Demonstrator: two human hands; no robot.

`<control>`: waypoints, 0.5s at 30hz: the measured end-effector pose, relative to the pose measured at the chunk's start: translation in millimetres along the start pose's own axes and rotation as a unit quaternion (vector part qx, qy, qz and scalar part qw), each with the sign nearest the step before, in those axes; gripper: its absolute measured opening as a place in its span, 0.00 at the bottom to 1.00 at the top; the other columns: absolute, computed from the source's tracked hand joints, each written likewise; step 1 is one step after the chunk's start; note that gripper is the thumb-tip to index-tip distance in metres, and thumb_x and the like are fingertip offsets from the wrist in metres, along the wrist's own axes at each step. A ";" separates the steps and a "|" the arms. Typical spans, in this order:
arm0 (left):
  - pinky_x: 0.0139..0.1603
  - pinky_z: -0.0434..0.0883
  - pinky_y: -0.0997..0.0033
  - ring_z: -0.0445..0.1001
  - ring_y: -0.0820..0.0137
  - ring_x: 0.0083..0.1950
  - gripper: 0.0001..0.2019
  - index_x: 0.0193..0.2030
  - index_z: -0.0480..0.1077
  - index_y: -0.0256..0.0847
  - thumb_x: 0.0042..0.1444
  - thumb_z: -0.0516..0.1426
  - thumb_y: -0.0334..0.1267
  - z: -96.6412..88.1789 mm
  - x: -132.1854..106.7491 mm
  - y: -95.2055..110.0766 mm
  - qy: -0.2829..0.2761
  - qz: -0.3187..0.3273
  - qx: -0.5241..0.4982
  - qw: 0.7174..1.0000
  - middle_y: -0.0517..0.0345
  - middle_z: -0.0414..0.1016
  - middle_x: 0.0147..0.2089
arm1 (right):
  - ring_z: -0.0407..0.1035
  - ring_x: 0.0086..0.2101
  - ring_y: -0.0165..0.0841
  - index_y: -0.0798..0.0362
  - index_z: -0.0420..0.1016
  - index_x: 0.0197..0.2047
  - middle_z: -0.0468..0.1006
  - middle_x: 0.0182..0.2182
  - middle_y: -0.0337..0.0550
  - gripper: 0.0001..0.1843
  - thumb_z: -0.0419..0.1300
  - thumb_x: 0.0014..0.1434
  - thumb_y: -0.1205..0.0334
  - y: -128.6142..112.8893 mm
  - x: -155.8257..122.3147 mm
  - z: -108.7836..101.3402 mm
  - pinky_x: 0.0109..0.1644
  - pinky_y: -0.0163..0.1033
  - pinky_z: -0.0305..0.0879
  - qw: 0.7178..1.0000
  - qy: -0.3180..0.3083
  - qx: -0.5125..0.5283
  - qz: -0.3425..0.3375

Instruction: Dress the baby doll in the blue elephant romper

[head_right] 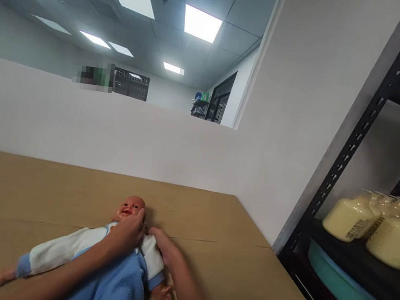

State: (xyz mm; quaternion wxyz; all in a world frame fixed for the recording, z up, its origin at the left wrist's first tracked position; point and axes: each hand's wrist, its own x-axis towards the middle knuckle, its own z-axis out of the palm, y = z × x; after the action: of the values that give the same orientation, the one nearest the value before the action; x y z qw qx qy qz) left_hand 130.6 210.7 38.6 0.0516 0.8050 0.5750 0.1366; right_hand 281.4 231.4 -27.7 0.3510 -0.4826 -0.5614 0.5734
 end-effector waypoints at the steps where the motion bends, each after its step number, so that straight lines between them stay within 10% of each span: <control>1: 0.55 0.78 0.57 0.82 0.58 0.54 0.12 0.59 0.70 0.31 0.71 0.57 0.26 -1.4 -0.5 -2.1 -0.001 0.000 0.001 1.000 0.45 0.81 0.53 | 0.78 0.42 0.40 0.53 0.77 0.53 0.84 0.42 0.44 0.22 0.64 0.64 0.45 -2.9 -8.8 -2.9 0.49 0.45 0.73 0.999 -0.005 -0.031 -0.004; 5: 0.53 0.80 0.56 0.82 0.57 0.54 0.12 0.59 0.72 0.34 0.70 0.57 0.25 -5.6 -3.3 -8.7 -0.002 0.001 0.019 1.000 0.47 0.81 0.54 | 0.74 0.56 0.52 0.51 0.67 0.71 0.81 0.60 0.53 0.51 0.74 0.43 0.61 -20.0 -56.8 -21.4 0.63 0.52 0.65 0.984 -0.023 -0.171 -0.044; 10: 0.56 0.79 0.52 0.81 0.55 0.56 0.17 0.60 0.72 0.34 0.67 0.56 0.20 -7.6 -6.3 -10.0 0.018 0.001 0.049 0.999 0.44 0.79 0.59 | 0.75 0.56 0.47 0.45 0.77 0.64 0.82 0.59 0.45 0.33 0.60 0.54 0.64 -53.6 -95.3 -48.6 0.61 0.47 0.66 0.914 -0.098 -0.379 -0.108; 15: 0.69 0.69 0.44 0.77 0.47 0.62 0.13 0.55 0.75 0.34 0.65 0.57 0.25 -7.9 -12.9 -5.0 0.051 0.051 0.031 0.997 0.34 0.79 0.58 | 0.78 0.50 0.48 0.45 0.78 0.59 0.85 0.52 0.46 0.29 0.59 0.52 0.65 -58.1 -94.3 -52.8 0.55 0.48 0.70 0.899 -0.037 -0.425 -0.094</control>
State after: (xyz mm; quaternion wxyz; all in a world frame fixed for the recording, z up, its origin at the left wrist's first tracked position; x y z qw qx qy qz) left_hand 120.0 199.6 42.9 -0.0101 0.8263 0.5394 0.1620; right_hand 350.5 165.6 49.5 0.1439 -0.5091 -0.8072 0.2617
